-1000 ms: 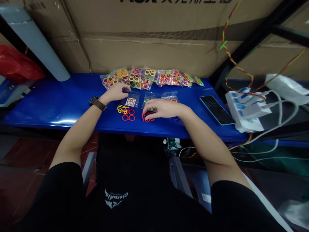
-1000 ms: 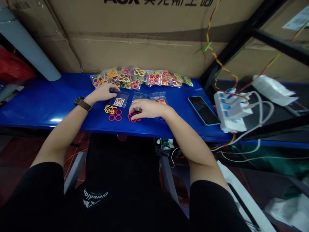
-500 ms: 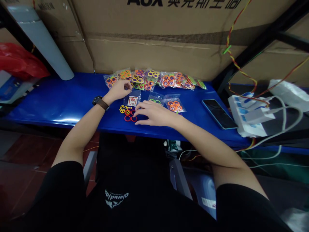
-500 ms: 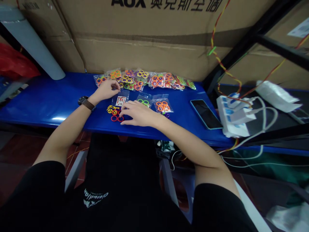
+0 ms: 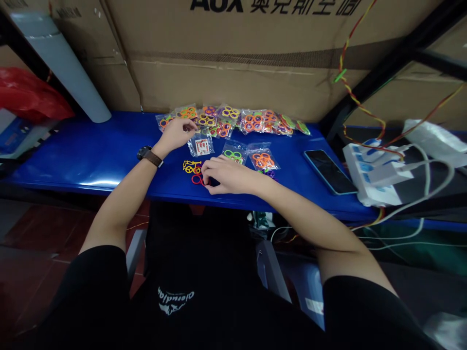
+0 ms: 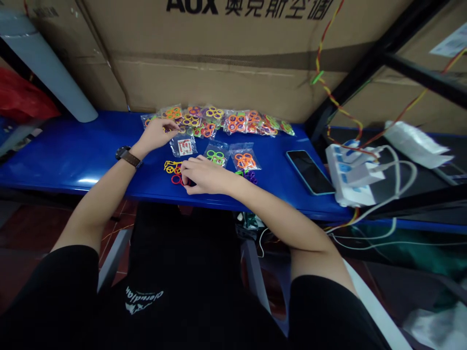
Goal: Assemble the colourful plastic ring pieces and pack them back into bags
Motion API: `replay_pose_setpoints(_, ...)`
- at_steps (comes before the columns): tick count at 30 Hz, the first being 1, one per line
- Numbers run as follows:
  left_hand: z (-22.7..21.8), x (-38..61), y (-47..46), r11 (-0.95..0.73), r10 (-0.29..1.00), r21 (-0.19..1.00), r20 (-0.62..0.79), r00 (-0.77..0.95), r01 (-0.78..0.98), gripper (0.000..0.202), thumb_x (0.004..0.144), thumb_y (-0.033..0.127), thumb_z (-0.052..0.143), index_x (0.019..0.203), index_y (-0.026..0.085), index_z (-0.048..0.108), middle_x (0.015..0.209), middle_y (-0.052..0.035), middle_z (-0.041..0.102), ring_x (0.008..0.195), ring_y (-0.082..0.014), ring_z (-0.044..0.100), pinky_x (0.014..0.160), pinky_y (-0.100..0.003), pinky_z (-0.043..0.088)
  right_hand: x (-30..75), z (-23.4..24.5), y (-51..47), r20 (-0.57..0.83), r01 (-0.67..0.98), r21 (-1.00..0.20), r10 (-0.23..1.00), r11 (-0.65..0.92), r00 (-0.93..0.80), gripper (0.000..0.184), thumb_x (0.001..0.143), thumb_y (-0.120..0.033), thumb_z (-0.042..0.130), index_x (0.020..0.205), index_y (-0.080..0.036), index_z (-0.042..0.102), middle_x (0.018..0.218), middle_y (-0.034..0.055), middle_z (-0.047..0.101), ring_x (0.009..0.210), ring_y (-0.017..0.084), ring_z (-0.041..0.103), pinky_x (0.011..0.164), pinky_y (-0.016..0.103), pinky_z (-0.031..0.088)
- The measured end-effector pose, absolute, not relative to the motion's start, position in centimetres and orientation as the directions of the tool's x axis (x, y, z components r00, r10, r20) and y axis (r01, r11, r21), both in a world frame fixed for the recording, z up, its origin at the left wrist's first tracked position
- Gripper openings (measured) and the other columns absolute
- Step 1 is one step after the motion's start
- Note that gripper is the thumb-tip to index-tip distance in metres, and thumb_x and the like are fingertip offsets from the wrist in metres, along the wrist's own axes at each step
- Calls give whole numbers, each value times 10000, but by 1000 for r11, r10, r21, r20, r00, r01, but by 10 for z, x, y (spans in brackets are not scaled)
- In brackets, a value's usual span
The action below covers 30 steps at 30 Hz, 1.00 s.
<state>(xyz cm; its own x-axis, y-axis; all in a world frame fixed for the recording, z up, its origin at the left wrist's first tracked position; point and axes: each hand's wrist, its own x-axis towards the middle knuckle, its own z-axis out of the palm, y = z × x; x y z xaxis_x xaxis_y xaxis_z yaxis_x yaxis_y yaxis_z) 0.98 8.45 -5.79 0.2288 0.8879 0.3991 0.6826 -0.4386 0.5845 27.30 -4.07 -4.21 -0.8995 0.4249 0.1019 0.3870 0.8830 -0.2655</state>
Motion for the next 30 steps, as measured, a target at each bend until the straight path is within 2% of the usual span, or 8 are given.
replay_pose_setpoints(6, -51, 9, 81, -425, 896, 624, 392, 208, 655, 162, 942, 319, 791, 970, 199, 896, 998, -86, 894, 946, -257, 791, 996, -440, 614, 276, -39, -43, 94, 390, -224, 418, 893, -904, 41, 951, -223, 773, 914, -214, 756, 1257, 110, 764, 1108, 280, 673, 1069, 462, 449)
replay_pose_setpoints(18, -50, 8, 80, -409, 896, 611, 410, 171, 678, 177, 952, 317, 764, 980, 208, 900, 1015, -87, 904, 953, -259, 798, 1021, -444, 613, 279, -48, -39, 157, 310, -263, 357, 914, -921, 36, 1007, -263, 747, 992, -231, 753, 1406, 116, 797, 1204, 285, 711, 1110, 469, 428)
replay_pose_setpoints(23, -50, 8, 80, -428, 886, 601, 427, 181, 675, 178, 958, 313, 756, 975, 198, 890, 1023, -88, 904, 962, -258, 793, 1012, -438, 606, 277, -52, -37, 174, 306, -250, 354, 918, -919, 106, 1093, -294, 659, 1049, -232, 734, 1202, 77, 842, 1079, 250, 710, 1051, 443, 420)
replay_pose_setpoints(26, -51, 8, 82, -417, 893, 626, 418, 167, 660, 170, 962, 325, 767, 984, 200, 880, 984, -82, 885, 945, -254, 778, 1004, -436, 609, 278, -52, -36, 214, 274, -317, 350, 908, -912, 162, 1136, -357, 634, 1074, -243, 732, 1149, 65, 832, 1064, 240, 709, 1003, 429, 439)
replay_pose_setpoints(30, -51, 10, 83, -404, 906, 719, 398, 140, 566, 200, 972, 371, 786, 987, 191, 872, 965, -86, 876, 945, -242, 777, 966, -412, 618, 284, -48, -34, 318, 213, -479, 395, 852, -862, 205, 1140, -440, 657, 1114, -259, 750, 1219, 73, 810, 1104, 235, 736, 1015, 420, 528)
